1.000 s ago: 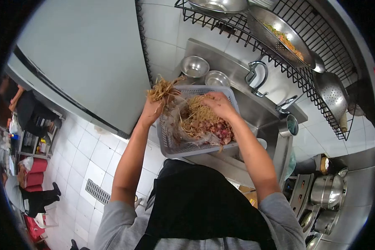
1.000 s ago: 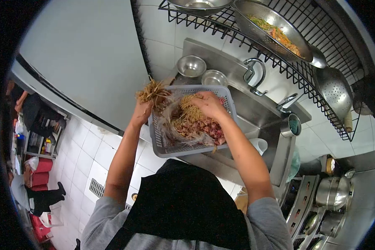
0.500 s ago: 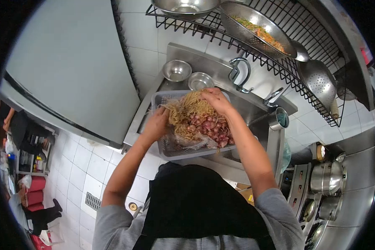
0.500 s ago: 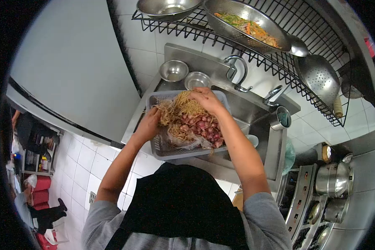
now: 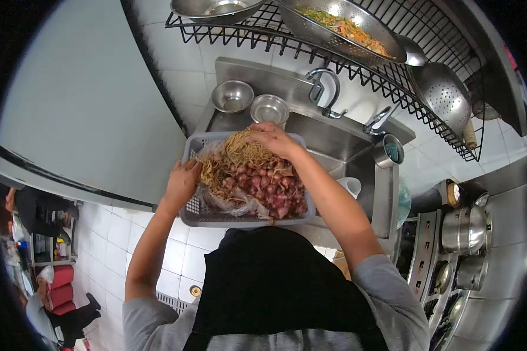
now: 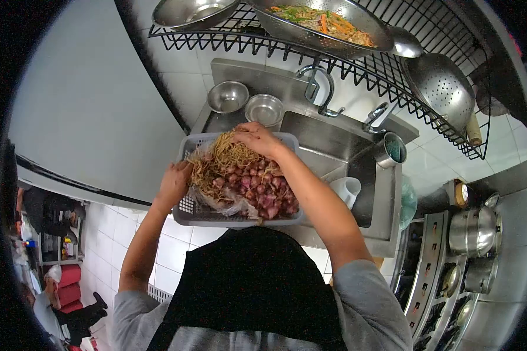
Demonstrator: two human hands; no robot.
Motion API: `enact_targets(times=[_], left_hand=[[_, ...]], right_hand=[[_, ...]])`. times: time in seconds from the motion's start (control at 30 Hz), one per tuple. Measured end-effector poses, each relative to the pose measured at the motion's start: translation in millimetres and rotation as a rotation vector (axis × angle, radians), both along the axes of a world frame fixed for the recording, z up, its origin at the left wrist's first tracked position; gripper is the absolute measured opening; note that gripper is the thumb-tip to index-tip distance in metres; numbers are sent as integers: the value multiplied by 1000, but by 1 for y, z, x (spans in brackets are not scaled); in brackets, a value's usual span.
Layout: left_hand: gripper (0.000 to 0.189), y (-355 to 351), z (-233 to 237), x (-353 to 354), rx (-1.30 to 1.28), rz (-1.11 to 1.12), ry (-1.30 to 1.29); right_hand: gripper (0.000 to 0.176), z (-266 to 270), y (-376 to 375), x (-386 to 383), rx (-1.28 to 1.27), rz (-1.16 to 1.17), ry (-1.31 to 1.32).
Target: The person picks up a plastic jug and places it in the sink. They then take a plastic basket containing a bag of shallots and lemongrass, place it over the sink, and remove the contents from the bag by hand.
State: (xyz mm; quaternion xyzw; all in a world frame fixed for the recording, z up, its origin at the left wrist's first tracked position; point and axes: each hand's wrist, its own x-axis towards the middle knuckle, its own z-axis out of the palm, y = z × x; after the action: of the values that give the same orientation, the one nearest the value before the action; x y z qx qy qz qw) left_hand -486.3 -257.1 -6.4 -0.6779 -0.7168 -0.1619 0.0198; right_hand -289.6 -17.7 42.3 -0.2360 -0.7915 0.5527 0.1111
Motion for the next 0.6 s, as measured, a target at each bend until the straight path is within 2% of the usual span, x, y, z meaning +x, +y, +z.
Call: enact_targets(times=[0.07, 0.13, 0.2, 0.23, 0.27, 0.3, 0.33, 0.4, 0.43, 0.47, 0.53, 0.57, 0.6], left_hand=[[31, -9, 3, 1, -4, -11, 72], [27, -18, 9, 4, -75, 7, 60], [24, -27, 9, 5, -84, -2, 65], [24, -30, 4, 6, 25, 24, 96], [24, -34, -1, 8, 135, 48, 127], [29, -37, 4, 14, 92, 182, 111], [29, -36, 4, 17, 91, 194, 112], [35, -35, -2, 17, 230, 376, -39], [38, -33, -14, 13, 184, 450, -270], [38, -33, -24, 6, 187, 467, -272], [36, -32, -18, -1, 17, 506, -450], [30, -38, -14, -1, 82, 455, -580], [30, -42, -18, -1, 92, 465, -575]], right_hand=[[40, -11, -3, -1, 61, -78, 41], [41, -21, 0, -4, -99, -13, 55], [41, -30, 2, -1, -157, 19, 85], [41, -30, -1, 1, -216, 47, 107], [41, -29, -4, 7, -221, 58, 110], [37, -15, -10, 15, -164, 71, 110], [33, -8, -15, 22, -106, 85, 110], [35, -31, -16, 30, -205, 25, 142], [37, -36, -21, 33, -302, -51, 167], [37, -39, -25, 37, -303, -34, 162], [34, -27, -35, 37, -686, -129, 250], [34, -23, -34, 33, -683, -110, 248], [32, -20, -32, 29, -692, -88, 269]])
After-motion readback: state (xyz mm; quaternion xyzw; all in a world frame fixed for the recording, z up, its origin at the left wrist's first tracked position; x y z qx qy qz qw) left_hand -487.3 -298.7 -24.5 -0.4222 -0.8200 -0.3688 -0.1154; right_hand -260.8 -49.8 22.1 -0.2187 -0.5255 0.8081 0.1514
